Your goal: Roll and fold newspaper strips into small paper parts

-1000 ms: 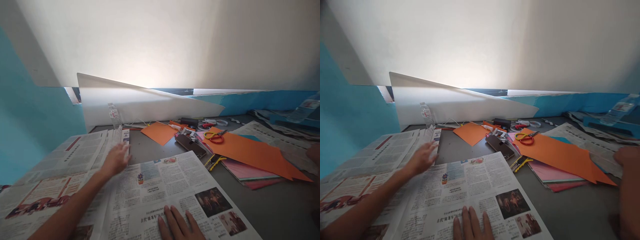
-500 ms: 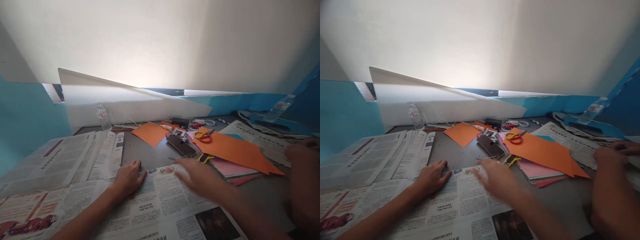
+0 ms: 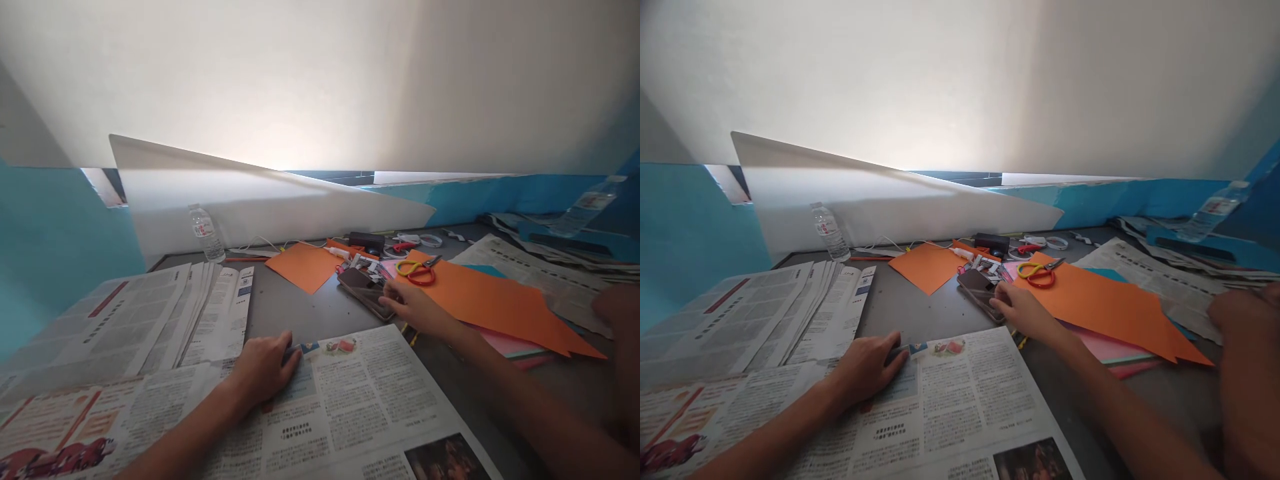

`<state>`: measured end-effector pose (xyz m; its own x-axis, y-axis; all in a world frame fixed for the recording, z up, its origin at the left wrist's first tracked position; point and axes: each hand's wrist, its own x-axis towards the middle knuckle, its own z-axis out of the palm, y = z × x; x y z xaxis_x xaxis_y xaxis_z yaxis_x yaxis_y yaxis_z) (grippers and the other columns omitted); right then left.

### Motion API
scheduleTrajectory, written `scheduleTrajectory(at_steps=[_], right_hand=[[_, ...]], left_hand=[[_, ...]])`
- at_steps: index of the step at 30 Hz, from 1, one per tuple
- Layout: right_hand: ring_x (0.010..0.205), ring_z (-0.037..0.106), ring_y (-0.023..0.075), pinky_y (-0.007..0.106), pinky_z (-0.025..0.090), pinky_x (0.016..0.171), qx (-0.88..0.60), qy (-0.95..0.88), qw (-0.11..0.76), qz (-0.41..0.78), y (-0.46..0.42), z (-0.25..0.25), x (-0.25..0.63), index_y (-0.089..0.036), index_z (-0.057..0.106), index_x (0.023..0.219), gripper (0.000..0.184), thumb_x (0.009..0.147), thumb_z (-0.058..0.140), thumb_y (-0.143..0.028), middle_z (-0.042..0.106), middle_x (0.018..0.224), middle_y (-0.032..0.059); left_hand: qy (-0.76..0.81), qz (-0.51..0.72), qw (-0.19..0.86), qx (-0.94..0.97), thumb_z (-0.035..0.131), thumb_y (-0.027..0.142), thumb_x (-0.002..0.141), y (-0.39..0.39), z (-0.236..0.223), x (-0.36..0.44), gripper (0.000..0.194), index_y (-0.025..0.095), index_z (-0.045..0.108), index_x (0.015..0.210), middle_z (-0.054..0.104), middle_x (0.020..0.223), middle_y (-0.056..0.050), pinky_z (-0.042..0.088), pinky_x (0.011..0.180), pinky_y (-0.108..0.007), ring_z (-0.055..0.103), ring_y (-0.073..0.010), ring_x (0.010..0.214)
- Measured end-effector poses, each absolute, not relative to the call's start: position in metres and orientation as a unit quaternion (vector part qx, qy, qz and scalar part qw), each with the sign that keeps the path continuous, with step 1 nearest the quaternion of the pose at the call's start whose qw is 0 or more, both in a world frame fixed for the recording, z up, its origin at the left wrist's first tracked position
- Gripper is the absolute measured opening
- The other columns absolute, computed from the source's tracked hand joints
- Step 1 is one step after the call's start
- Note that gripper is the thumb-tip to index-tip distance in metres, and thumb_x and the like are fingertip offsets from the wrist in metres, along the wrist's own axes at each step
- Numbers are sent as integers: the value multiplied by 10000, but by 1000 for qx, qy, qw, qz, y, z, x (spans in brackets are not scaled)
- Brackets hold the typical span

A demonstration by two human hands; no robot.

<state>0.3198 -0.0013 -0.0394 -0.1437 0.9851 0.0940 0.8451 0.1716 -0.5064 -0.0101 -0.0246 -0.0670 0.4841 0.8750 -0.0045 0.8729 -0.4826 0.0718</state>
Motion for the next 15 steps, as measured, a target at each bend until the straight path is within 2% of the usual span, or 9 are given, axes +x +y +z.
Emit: scheduleTrajectory(at_steps=[4,6,8,11,15], right_hand=[[586,582,140,268,458,558,-565,-718,297,278,-3,-15,312,-215,447,851,273,969,347,-441,637,765,13],[618,605,138,263,464,570,-512,-708,336,351,-5,-6,298,-216,438,847,269,970,379,-448,657,814,22],[668,614,142,267,470,602,-480,-717,339,375,-4,-4,277,-211,449,848,259,978,392,-428,663,857,35],[726,622,155,280,478,638,-445,-718,337,416,-3,-16,244,-196,478,859,255,983,401,-405,645,867,48],[713,614,154,287,488,654,-410,-637,368,539,-15,-49,213,-198,460,838,275,979,391,-424,635,823,41]], left_hand=[[501,5,30,865,350,433,940,-11,-67,0,386,201,627,802,690,737,-108,401,581,-333,657,-278,676],[497,5,27,868,343,429,944,5,-67,6,419,202,646,765,692,741,-111,414,600,-341,659,-280,689],[496,9,21,868,339,425,946,25,-67,10,432,197,664,775,698,757,-120,425,622,-354,663,-287,706],[502,15,12,865,354,414,941,59,-68,12,418,185,676,803,706,785,-137,434,651,-371,670,-297,733],[503,14,24,864,368,409,941,85,-71,12,379,196,660,824,714,805,-121,434,659,-357,677,-284,751]])
